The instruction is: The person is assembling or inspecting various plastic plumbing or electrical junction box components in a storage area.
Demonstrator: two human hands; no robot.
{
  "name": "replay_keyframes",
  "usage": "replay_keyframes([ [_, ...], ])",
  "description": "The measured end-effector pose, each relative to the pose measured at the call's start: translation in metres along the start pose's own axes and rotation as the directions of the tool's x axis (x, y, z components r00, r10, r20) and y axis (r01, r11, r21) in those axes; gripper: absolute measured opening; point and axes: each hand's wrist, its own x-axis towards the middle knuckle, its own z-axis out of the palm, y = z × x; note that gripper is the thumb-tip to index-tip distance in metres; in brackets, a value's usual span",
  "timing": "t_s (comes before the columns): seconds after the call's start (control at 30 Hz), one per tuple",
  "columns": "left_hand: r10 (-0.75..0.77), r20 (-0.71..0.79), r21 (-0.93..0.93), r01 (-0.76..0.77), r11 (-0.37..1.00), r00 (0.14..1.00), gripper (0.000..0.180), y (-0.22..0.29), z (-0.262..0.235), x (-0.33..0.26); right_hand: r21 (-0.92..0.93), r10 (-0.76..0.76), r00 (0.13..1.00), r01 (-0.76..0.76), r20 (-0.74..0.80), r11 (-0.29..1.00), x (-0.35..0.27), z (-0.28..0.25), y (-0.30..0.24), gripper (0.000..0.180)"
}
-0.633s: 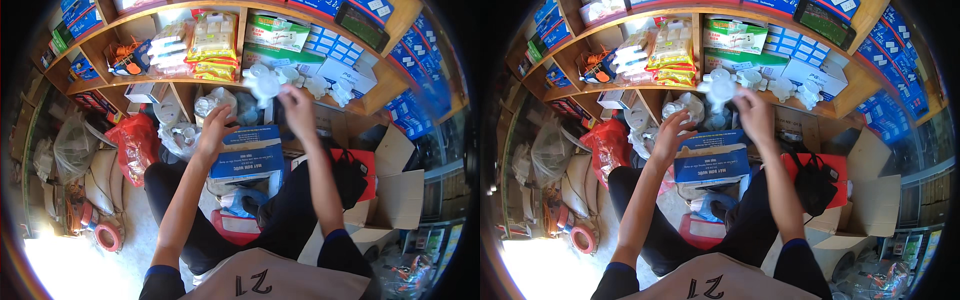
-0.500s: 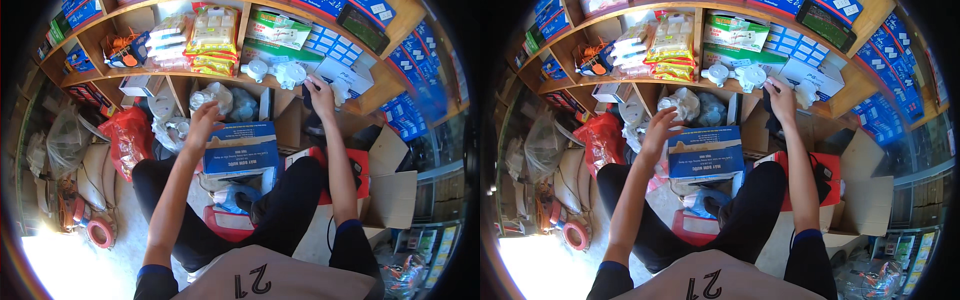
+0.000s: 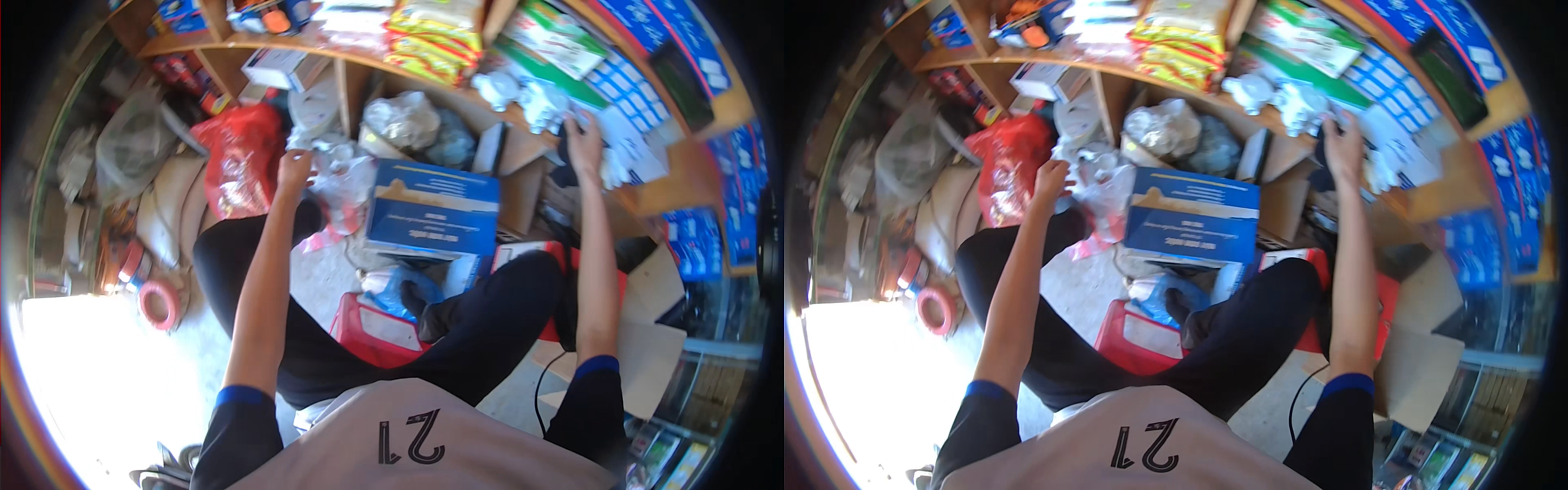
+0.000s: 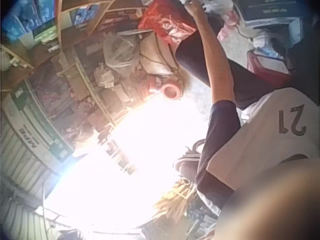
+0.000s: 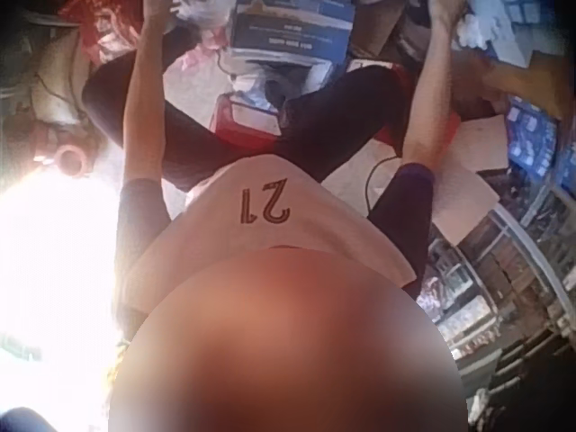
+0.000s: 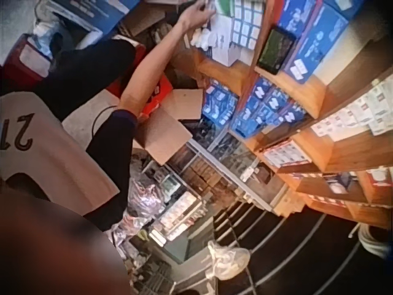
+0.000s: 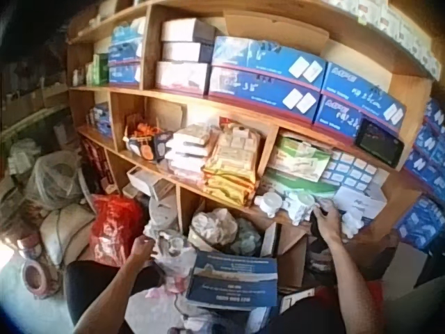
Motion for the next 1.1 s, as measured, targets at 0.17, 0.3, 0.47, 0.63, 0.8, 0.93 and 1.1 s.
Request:
replay_keyframes([
  [0.17,-0.003,-0.148,0.151,0.025,0.988,0.989,0.033,-0.064,-0.022,0.047,0.682,0.515,0.854,-0.334,-0.074,0.651,-0.078,-0.005,-0.06,0.05],
  [0.3,0.497,-0.036,0.484,-0.42,0.768,0.867,0.019,-0.113,0.09,0.083,0.844,0.763,0.628,-0.485,0.153,0.23,-0.158,-0.059,-0.085,0.025],
  [0.47,0.582,0.11,0.554,-0.536,0.637,0.805,0.067,-0.203,0.022,0.175,0.797,0.561,0.823,-0.397,0.089,0.455,-0.162,0.003,-0.096,0.02],
  [0.63,0.551,-0.013,0.757,-0.352,0.551,0.834,0.058,-0.202,0.085,0.158,0.741,0.542,0.836,-0.419,0.088,0.525,-0.16,-0.011,-0.086,0.017],
  [0.8,0.403,0.072,0.846,-0.27,0.46,0.912,0.06,-0.173,0.08,0.153,0.727,0.514,0.852,-0.418,0.104,0.545,-0.158,-0.004,-0.09,0.015],
  [0.93,0.384,0.081,0.842,-0.269,0.467,0.92,0.052,-0.17,0.087,0.16,0.694,0.458,0.883,-0.397,0.109,0.6,-0.155,0.0,-0.095,0.014],
  [1.1,0.301,0.122,0.823,-0.266,0.501,0.946,0.044,-0.162,0.087,0.153,0.641,0.352,0.935,-0.298,0.047,0.707,-0.154,-0.006,-0.1,0.015],
])
